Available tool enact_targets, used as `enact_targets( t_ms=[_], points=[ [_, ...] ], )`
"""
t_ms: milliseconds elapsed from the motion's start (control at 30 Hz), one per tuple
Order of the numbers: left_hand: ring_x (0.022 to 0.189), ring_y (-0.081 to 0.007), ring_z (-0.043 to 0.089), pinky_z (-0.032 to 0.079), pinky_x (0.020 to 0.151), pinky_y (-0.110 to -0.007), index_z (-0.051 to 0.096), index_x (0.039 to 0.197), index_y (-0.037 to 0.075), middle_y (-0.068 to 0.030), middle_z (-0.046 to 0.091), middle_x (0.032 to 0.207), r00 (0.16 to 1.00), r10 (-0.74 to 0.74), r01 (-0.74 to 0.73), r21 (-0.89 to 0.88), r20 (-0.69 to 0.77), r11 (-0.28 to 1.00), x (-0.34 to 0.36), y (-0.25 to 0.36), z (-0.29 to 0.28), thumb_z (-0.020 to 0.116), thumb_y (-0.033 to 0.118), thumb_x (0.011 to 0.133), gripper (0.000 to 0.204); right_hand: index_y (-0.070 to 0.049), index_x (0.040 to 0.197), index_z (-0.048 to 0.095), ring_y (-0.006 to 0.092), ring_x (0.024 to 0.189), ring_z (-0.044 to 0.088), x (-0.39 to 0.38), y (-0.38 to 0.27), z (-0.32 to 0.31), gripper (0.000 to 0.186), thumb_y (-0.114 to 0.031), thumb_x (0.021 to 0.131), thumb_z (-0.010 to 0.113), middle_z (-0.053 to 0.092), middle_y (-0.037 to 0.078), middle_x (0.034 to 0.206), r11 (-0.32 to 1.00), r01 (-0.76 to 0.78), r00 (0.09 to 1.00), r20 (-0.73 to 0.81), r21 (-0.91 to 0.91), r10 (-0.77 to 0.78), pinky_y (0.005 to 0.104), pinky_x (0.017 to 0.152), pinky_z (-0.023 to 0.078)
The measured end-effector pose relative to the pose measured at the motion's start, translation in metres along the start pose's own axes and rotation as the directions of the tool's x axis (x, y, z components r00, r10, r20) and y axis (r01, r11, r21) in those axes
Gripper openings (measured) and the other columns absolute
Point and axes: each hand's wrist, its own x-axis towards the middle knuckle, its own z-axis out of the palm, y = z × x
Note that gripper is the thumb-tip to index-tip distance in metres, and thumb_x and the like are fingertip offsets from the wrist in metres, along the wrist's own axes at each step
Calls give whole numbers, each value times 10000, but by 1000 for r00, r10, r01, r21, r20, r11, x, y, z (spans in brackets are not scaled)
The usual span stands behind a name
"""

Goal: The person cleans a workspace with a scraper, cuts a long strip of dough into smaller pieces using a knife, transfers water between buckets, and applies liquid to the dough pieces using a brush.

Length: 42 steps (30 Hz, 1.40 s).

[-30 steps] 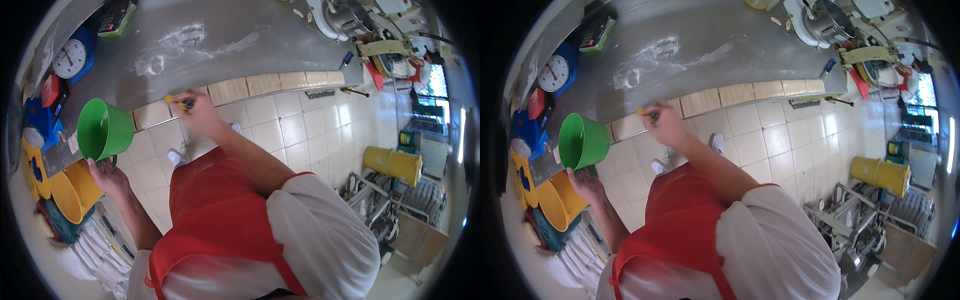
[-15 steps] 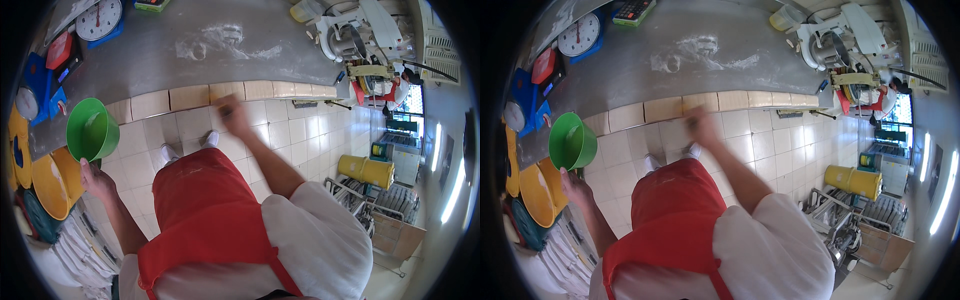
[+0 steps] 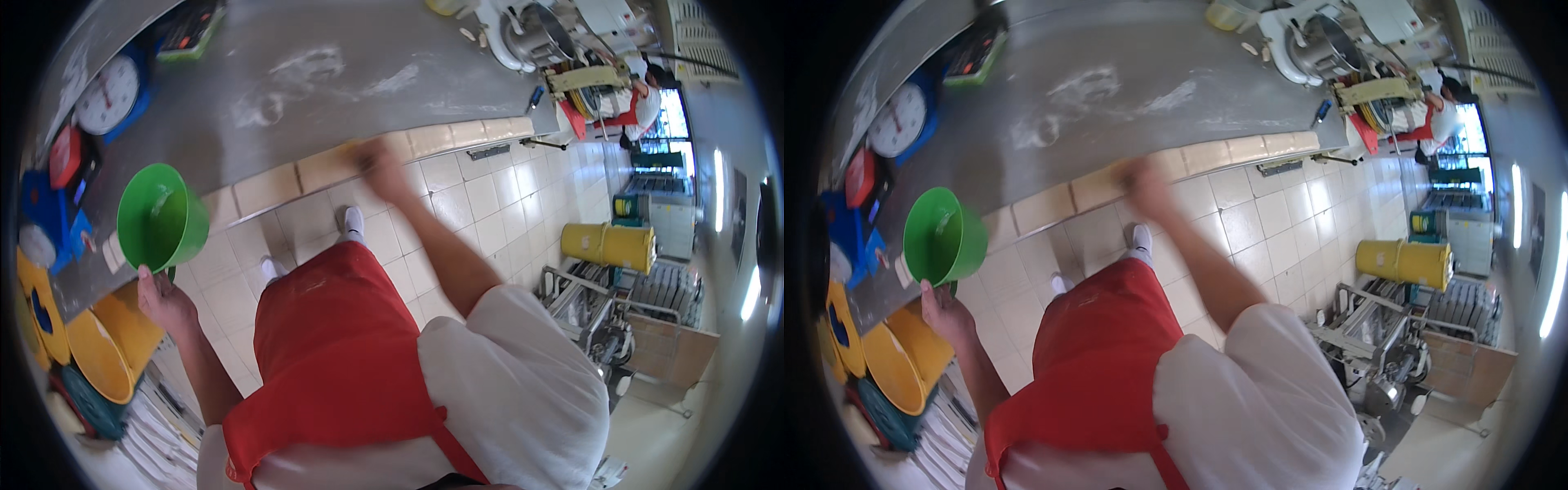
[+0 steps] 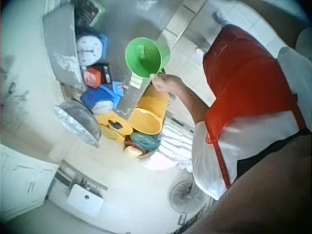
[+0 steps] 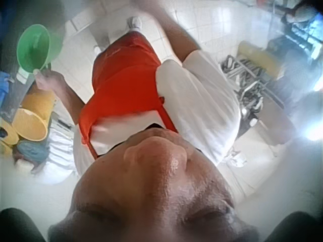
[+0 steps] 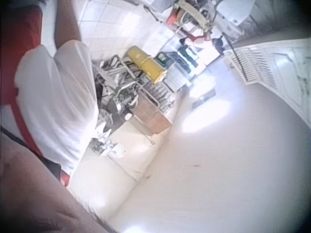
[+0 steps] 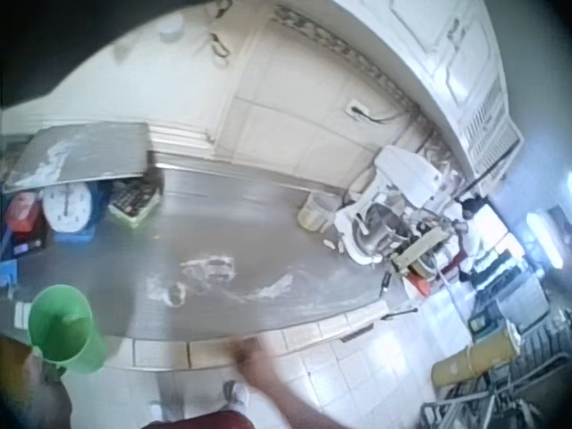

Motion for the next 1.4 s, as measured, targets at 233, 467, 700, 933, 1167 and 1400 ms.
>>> enact_targets(
  t_ms=[233,467,700,933,1167,1400],
  points=[
    [1167,-223,590,406,1063,-407,597,1266,-13,-128,657,1216,990,-84,94,-82,117,992,-21,-45,76,606,316,1028,406,-49,1124,722,175,951,682,41,126,-146,410,-325,845,838,732,83,1017,763,-324,946,175,560,273,351,842,562],
    [1196,-270,577,426,1054,-425,540,1345,18,-139,614,1228,982,-182,182,5,49,983,-84,-67,224,589,369,1019,482,-3,979,757,140,761,687,67,394,-463,261,-254,968,687,746,71,827,923,-373,770,-523,98,367,308,707,552],
    [1259,-296,554,384,1127,-441,531,1378,-2,-180,543,1388,981,-196,195,15,12,981,-112,-82,302,633,392,983,567,-81,1033,755,221,935,681,60,313,-378,150,-106,886,739,710,86,980,977,-103,989,-87,186,121,351,854,542],
    [1279,-302,540,353,1149,-449,524,1381,-20,-204,537,1400,982,-190,190,-27,10,981,-128,-79,317,651,404,971,603,-43,994,766,188,790,689,21,462,-463,184,-212,957,703,738,98,872,934,-327,677,-654,144,338,339,724,546],
    [1274,-299,543,366,1133,-450,494,1404,-22,-184,552,1387,987,-146,148,-28,63,989,-131,-52,259,576,394,1020,572,-100,981,763,308,959,682,22,306,-364,127,-67,858,769,675,131,972,988,-2,961,-272,153,44,384,858,544],
    [1101,-210,625,423,1042,-397,623,1236,-29,-101,700,1127,986,-91,105,-94,143,990,-117,-39,146,575,344,1045,422,-66,1061,771,368,935,691,54,310,-364,285,-272,864,782,687,194,1030,974,-92,978,-203,-206,49,428,848,545]
  ],
)
